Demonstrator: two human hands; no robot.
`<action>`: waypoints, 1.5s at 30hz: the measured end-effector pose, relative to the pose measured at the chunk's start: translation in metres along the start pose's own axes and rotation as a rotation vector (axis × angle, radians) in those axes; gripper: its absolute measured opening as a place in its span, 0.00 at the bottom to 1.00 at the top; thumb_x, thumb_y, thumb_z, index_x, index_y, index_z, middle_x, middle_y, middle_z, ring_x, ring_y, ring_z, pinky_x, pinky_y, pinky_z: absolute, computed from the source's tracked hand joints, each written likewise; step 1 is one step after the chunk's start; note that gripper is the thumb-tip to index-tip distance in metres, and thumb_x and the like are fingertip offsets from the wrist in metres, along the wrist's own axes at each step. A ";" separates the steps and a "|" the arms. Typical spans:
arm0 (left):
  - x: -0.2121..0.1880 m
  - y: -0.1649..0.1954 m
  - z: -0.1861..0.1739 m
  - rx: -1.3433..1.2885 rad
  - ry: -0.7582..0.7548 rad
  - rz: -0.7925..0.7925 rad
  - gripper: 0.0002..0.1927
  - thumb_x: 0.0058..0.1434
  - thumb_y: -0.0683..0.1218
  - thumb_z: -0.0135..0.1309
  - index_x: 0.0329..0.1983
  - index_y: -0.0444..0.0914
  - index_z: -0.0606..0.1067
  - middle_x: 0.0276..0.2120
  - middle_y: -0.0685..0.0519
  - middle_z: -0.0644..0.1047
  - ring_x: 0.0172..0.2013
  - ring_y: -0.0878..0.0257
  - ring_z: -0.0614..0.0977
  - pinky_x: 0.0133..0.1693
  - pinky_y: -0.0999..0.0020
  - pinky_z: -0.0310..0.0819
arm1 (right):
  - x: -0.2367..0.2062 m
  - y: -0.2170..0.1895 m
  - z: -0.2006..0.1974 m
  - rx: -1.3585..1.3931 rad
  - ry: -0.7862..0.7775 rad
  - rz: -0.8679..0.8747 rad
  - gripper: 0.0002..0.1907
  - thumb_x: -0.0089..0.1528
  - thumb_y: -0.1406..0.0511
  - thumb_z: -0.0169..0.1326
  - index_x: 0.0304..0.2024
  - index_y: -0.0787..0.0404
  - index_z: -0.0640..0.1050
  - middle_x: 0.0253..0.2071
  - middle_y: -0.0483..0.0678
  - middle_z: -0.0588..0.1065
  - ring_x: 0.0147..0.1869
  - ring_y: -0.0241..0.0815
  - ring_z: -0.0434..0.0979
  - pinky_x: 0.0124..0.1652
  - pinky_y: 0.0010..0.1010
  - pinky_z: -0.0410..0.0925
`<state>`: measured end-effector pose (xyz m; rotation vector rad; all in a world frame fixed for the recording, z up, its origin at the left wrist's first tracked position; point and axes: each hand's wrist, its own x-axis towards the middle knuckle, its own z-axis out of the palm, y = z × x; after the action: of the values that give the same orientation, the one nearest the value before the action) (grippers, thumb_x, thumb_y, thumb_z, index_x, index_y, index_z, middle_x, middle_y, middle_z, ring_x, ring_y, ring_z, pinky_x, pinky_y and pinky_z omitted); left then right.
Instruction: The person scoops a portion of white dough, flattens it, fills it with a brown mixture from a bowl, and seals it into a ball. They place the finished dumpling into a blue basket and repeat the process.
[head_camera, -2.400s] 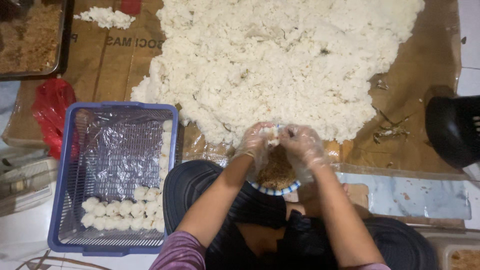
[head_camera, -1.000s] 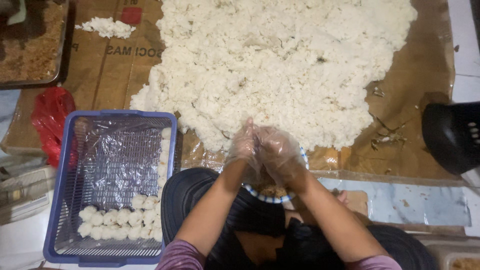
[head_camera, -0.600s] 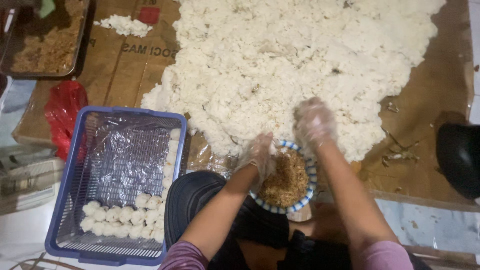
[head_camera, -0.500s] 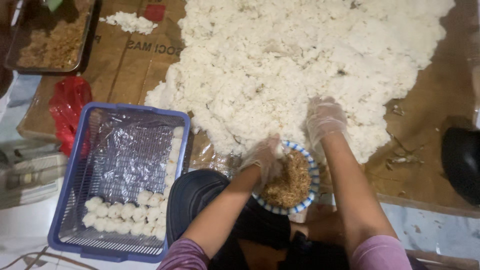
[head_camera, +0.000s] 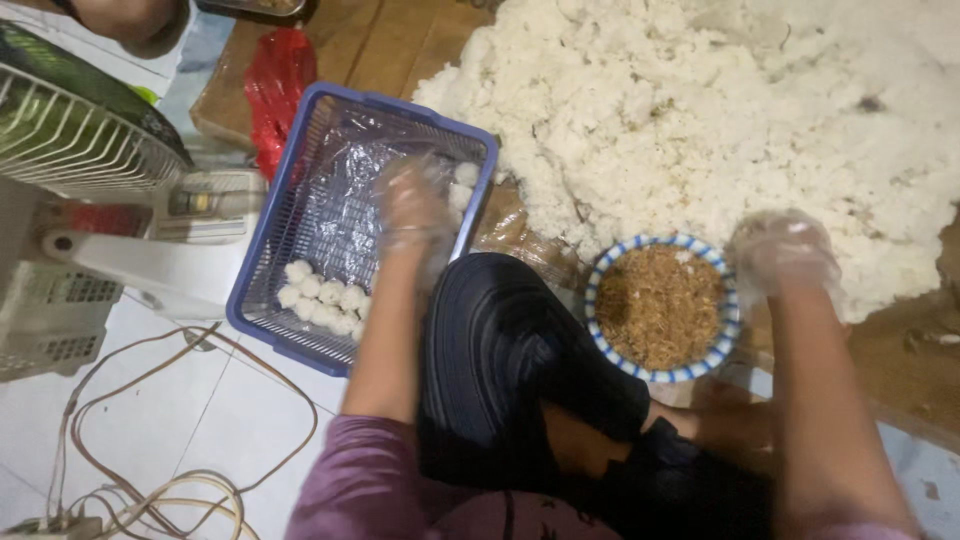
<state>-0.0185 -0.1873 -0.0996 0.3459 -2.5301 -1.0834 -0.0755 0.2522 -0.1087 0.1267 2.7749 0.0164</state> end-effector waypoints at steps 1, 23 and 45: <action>-0.006 -0.023 -0.021 0.541 -0.263 -0.432 0.15 0.61 0.50 0.58 0.44 0.36 0.82 0.46 0.41 0.81 0.47 0.49 0.83 0.52 0.59 0.78 | -0.009 0.001 -0.002 0.104 -0.012 0.082 0.17 0.62 0.58 0.51 0.49 0.55 0.83 0.52 0.58 0.77 0.55 0.60 0.77 0.52 0.57 0.70; -0.052 0.192 0.100 -0.520 -0.647 -0.226 0.24 0.64 0.58 0.52 0.57 0.42 0.75 0.55 0.47 0.79 0.54 0.57 0.79 0.54 0.61 0.75 | 0.014 0.032 0.015 -0.484 -0.141 -0.213 0.12 0.61 0.61 0.57 0.44 0.58 0.81 0.37 0.49 0.78 0.38 0.39 0.75 0.34 0.27 0.73; -0.085 0.176 0.155 -0.010 -0.975 -0.241 0.29 0.65 0.43 0.46 0.69 0.57 0.62 0.66 0.62 0.71 0.48 0.60 0.84 0.54 0.69 0.75 | -0.098 -0.040 -0.004 -0.241 0.111 -0.456 0.13 0.74 0.66 0.43 0.55 0.70 0.72 0.51 0.63 0.73 0.36 0.47 0.82 0.29 0.39 0.75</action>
<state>-0.0215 0.0620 -0.0890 0.1210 -3.3711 -1.6515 0.0112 0.2038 -0.0711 -0.5818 2.8164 0.2451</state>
